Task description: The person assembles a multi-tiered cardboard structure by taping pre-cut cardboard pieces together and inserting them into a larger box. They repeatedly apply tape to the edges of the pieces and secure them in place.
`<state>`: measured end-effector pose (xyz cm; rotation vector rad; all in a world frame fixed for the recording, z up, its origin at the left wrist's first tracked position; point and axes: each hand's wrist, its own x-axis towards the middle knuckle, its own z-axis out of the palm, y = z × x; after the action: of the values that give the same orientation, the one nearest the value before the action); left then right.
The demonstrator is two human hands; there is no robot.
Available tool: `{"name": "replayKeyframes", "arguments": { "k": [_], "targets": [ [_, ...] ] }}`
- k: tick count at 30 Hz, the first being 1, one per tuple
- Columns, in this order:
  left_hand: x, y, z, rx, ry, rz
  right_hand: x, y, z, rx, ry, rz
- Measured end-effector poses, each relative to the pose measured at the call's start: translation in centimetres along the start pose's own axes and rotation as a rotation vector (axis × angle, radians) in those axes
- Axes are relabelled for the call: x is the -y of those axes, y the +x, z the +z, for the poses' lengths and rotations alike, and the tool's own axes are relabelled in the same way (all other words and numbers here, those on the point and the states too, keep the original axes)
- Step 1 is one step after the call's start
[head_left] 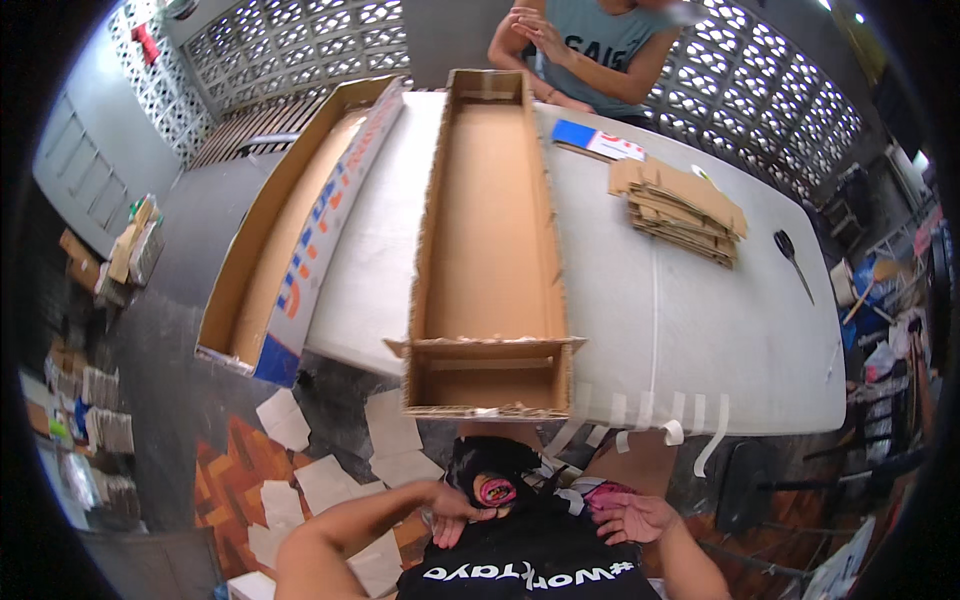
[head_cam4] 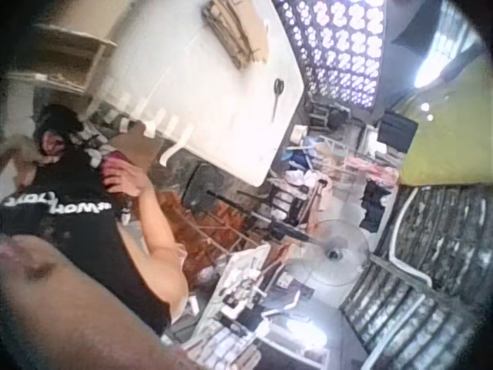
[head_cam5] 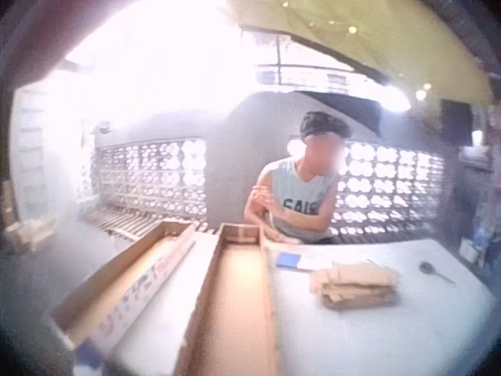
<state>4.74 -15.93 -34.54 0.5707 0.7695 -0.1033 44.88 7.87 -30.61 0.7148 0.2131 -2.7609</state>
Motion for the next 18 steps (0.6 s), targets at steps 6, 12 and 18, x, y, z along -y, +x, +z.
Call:
{"name": "replayKeyframes", "arguments": {
  "k": [6, 12, 18],
  "targets": [
    [3.3, -3.6, -12.6, -0.751, 0.045, -0.099, 2.8, -6.3, -3.5, -0.59, -0.359, -0.775],
    [10.7, -3.9, -13.0, -1.537, -0.713, 0.49, -2.5, -8.8, -13.0, -1.644, -0.896, -0.759],
    [-3.5, 3.5, -2.4, -1.309, -0.541, 0.645, -2.2, -0.5, -3.0, -1.255, -0.673, -0.591]
  ]
}}
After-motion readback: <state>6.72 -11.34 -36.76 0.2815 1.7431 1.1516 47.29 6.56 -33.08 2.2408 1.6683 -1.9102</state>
